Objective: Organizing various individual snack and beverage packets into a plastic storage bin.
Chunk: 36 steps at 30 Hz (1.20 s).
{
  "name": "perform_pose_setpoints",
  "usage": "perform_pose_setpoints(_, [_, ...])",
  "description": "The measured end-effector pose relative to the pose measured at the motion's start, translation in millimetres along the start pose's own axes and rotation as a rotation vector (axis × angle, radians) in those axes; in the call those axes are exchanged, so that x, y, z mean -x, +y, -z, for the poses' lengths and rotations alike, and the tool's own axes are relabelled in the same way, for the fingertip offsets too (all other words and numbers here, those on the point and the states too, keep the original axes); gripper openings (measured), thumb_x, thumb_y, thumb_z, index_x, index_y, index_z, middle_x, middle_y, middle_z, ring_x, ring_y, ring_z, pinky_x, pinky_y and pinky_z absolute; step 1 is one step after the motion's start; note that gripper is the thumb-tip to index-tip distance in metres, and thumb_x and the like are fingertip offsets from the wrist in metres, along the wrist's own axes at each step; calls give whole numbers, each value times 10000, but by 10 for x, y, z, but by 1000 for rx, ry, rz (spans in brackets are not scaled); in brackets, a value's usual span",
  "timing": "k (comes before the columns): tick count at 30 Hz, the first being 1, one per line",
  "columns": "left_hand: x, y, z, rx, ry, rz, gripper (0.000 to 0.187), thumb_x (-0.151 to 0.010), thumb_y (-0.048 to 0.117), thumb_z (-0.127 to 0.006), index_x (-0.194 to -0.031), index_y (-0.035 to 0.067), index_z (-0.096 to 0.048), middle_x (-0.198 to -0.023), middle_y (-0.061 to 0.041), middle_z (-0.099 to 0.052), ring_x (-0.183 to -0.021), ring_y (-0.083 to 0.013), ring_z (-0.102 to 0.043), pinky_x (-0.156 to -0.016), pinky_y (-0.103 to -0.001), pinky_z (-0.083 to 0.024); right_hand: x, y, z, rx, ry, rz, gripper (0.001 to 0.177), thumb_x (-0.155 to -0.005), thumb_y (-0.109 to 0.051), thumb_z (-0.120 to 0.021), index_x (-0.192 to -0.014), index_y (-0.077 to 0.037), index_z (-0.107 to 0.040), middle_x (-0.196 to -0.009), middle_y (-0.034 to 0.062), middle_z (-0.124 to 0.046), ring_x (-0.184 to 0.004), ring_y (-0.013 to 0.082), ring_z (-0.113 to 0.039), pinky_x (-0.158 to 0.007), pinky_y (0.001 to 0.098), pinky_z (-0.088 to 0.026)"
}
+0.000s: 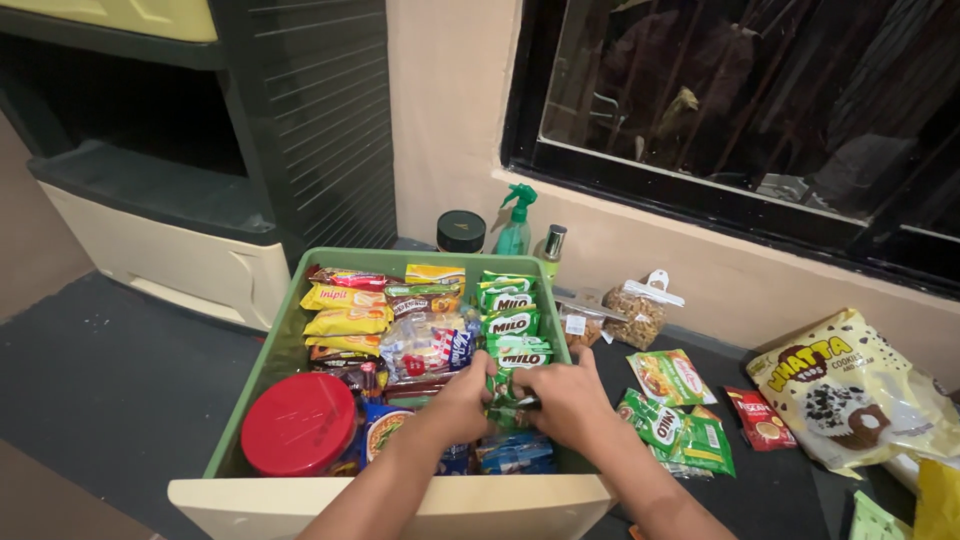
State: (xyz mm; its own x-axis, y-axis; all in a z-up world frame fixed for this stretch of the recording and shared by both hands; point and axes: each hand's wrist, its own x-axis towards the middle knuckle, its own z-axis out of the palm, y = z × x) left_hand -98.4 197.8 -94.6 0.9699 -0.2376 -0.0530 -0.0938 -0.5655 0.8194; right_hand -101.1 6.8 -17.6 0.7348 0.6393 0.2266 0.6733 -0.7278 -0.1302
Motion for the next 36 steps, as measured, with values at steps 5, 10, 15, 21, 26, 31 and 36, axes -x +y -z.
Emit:
perform_pose_setpoints(5, [-105,-128,-138,-74,125,-93,786,-622,49,-921,-1207,94,-397,-1123,-163,-607,-1052,-351,-630,-880,-436,-530,-147,110,-139,158,-163,-85,285,-710,-249,-846,-977,-276,-748,-845,34,-742,-930,252,-703,-1045,528,-324])
perform_pose_setpoints(10, [-188,-244,-225,-114,228,-227,775,-606,2,-888,-1209,68,-406,-1115,-220,-618,-1092,-446,-611,-875,-474,-520,-199,122,-119,206,-112,-41,357,-653,-250,-869,-996,-310,-787,-875,20,-730,-1015,249,-654,-1056,558,-309])
perform_pose_setpoints(15, [-68,-50,-78,-72,187,-129,766,-624,100,-920,-1206,76,-423,-1078,-196,-655,-1047,-414,-635,-839,-456,-532,-144,67,104,0,-49,-119,462,-610,-369,-932,-991,-221,-717,-1086,13,-642,-1158,245,-511,-1046,580,-283])
perform_pose_setpoints(21, [-145,-152,-64,83,287,-130,359,-722,313,-906,-894,71,-705,-753,-74,-692,-698,-197,-652,-638,-336,-529,-113,430,108,-23,-176,-21,216,-762,-277,-837,-933,-212,-722,-923,2,-693,-1147,206,-597,-1187,631,-162])
perform_pose_setpoints(26, [-313,-322,-164,-11,465,-102,294,-749,264,-858,-866,52,-691,-660,-79,-632,-616,-217,-630,-591,-372,-506,-227,406,-18,18,-9,-5,261,-723,-223,-839,-974,-222,-767,-960,46,-717,-1124,269,-588,-1125,616,-239])
perform_pose_setpoints(31, [-172,-31,-56,59,450,-24,444,-715,266,-880,-1011,45,-634,-740,-115,-672,-679,-261,-666,-630,-393,-539,-125,475,163,-197,30,-53,344,-688,-190,-857,-1009,-157,-738,-1008,53,-713,-1079,293,-606,-992,438,-466])
perform_pose_setpoints(36, [150,748,154,-202,511,-24,881,-574,220,-969,-1295,18,-505,-1301,-291,-499,-1109,-470,-543,-923,-486,-478,255,1257,237,-526,373,-78,310,-742,-202,-891,-998,-86,-760,-1047,51,-771,-1035,213,-715,-932,354,-536])
